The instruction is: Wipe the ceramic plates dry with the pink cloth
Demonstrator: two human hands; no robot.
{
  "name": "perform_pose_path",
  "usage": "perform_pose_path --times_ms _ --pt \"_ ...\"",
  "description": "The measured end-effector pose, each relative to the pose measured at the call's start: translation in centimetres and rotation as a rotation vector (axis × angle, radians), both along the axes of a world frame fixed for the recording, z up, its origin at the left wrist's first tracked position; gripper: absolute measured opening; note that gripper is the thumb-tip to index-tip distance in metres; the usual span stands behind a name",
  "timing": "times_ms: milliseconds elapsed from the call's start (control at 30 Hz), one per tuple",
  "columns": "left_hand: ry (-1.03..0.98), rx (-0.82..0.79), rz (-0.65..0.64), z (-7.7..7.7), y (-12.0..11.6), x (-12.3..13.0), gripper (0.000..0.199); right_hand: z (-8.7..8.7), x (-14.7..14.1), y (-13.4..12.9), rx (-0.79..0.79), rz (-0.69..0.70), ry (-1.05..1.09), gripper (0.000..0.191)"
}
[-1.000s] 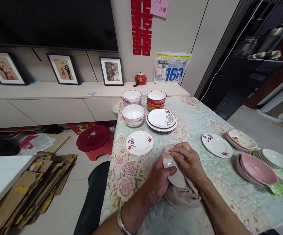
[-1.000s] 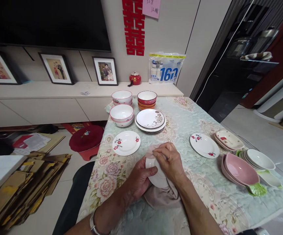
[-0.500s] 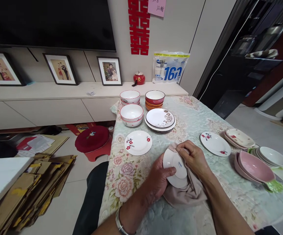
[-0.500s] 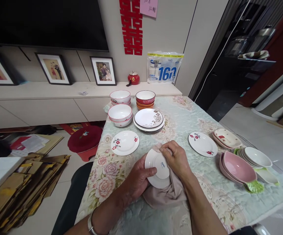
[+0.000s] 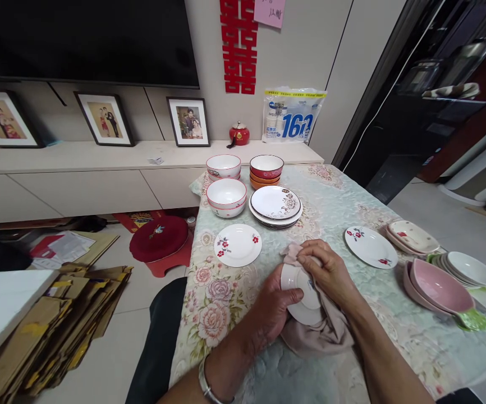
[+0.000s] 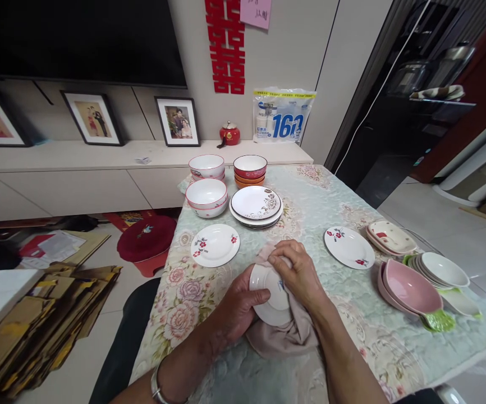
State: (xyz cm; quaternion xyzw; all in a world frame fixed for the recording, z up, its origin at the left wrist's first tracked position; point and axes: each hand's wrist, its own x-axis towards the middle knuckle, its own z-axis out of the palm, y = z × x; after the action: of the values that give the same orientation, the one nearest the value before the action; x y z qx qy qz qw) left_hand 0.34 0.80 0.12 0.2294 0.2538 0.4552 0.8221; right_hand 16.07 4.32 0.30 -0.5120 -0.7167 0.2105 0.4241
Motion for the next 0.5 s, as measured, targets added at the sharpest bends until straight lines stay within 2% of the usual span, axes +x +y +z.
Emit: perform_pose_path --times_ms 133,200,367,433,500 --pt "0.010 0.013 -0.003 0.1 0.2 -0.4 0.058 0.0 1.2 0.1 -0.379 -0.032 0.231 0.027" --pt "0.011 -0.012 0.028 0.1 0.4 -0.5 0.059 0.2 1.2 0.1 -0.472 -0.079 0.383 0.031" --pt "-0.057 -0.011 0.121 0.2 0.9 -0.7 0.058 0.2 0.0 0.0 -0.503 -0.257 0.720 0.037" --pt "-0.080 0.005 0.124 0.2 0.9 -0.6 0.062 -0.1 -0.3 0.1 -0.497 -0.282 0.755 0.038" --pt "-0.072 -0.004 0.120 0.2 0.7 -0.5 0.063 -0.5 -0.3 0.2 -0.475 -0.292 0.704 0.036"
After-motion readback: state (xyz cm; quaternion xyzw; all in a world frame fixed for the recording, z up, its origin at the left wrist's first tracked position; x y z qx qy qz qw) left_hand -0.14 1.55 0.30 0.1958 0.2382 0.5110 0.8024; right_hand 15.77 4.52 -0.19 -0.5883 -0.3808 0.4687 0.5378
